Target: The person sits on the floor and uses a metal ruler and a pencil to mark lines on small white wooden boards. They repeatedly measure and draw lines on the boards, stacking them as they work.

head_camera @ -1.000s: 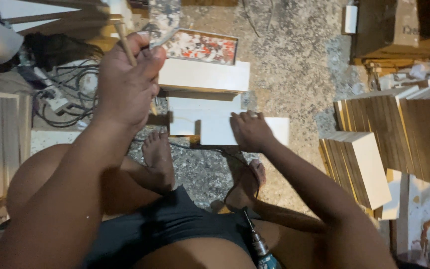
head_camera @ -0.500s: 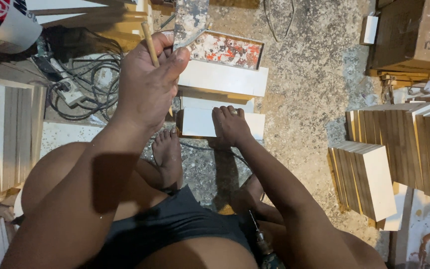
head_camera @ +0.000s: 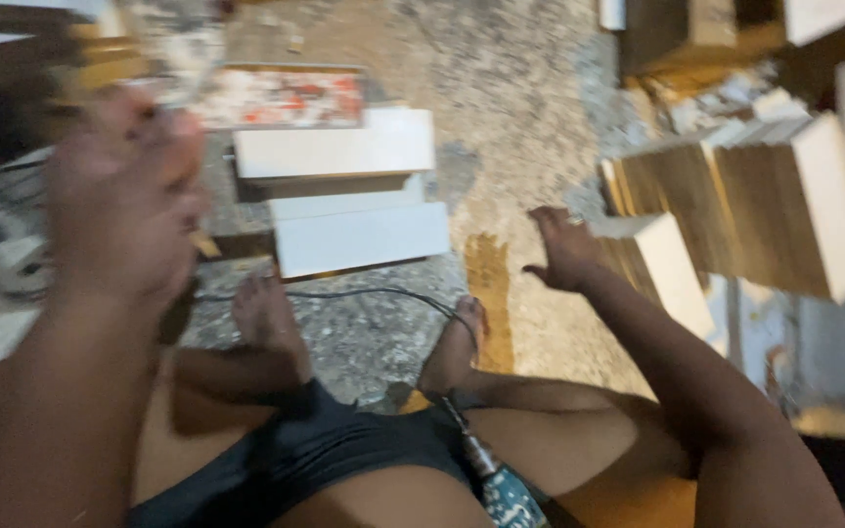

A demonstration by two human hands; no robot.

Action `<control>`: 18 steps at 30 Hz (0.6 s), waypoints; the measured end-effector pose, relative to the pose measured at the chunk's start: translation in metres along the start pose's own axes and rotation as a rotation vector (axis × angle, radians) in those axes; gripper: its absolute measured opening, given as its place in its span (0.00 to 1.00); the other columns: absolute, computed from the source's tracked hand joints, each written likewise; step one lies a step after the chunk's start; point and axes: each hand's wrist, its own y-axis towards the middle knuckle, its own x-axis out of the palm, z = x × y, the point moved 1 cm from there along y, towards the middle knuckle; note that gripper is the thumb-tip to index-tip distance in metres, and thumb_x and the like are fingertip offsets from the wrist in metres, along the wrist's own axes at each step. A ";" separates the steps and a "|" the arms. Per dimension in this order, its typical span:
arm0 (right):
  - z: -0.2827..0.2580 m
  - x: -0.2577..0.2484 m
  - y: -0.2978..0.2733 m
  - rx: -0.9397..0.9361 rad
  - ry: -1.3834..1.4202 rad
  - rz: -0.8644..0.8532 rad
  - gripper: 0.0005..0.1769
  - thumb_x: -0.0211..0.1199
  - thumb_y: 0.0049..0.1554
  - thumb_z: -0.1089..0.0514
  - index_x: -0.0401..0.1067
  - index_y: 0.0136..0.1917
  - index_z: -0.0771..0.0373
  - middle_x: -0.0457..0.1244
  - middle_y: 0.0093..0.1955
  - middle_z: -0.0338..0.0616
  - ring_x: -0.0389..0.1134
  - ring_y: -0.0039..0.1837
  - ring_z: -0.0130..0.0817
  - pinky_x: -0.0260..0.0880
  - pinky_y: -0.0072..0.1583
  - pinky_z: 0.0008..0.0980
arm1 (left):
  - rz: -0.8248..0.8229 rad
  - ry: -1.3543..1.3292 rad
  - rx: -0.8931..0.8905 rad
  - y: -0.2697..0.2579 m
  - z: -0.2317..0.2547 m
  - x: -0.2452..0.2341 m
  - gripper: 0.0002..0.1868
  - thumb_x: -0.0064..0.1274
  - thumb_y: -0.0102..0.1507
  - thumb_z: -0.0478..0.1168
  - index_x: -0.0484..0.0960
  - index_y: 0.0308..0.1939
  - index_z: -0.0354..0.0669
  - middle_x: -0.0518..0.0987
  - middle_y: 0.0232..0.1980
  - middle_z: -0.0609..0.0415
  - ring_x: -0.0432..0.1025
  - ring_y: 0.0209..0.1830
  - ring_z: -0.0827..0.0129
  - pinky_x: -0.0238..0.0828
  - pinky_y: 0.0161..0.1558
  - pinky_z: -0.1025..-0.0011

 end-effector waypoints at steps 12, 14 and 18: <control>0.194 0.049 -0.153 0.749 0.133 -0.094 0.73 0.89 0.50 0.36 0.50 0.89 0.71 0.61 0.79 0.75 0.72 0.71 0.73 0.76 0.71 0.68 | -0.204 0.058 -0.164 0.043 -0.101 -0.070 0.10 0.45 0.93 0.58 0.68 0.57 0.70 0.61 0.33 0.85 0.50 0.26 1.04 0.41 0.31 0.93; 0.220 0.082 -0.154 0.737 0.103 -0.112 0.74 0.87 0.48 0.31 0.53 0.90 0.69 0.54 0.86 0.70 0.66 0.77 0.72 0.73 0.73 0.69 | -0.172 0.122 -0.156 0.050 -0.119 -0.086 0.09 0.47 0.92 0.60 0.70 0.61 0.70 0.64 0.39 0.86 0.52 0.28 1.05 0.43 0.33 0.92; 0.228 0.097 -0.149 0.764 0.132 -0.217 0.80 0.87 0.45 0.26 0.53 0.91 0.74 0.43 0.94 0.72 0.56 0.86 0.77 0.65 0.80 0.71 | -0.229 0.109 -0.117 0.075 -0.169 -0.139 0.42 0.48 0.66 0.45 0.71 0.88 0.72 0.75 0.72 0.89 0.63 0.47 1.09 0.53 0.43 0.97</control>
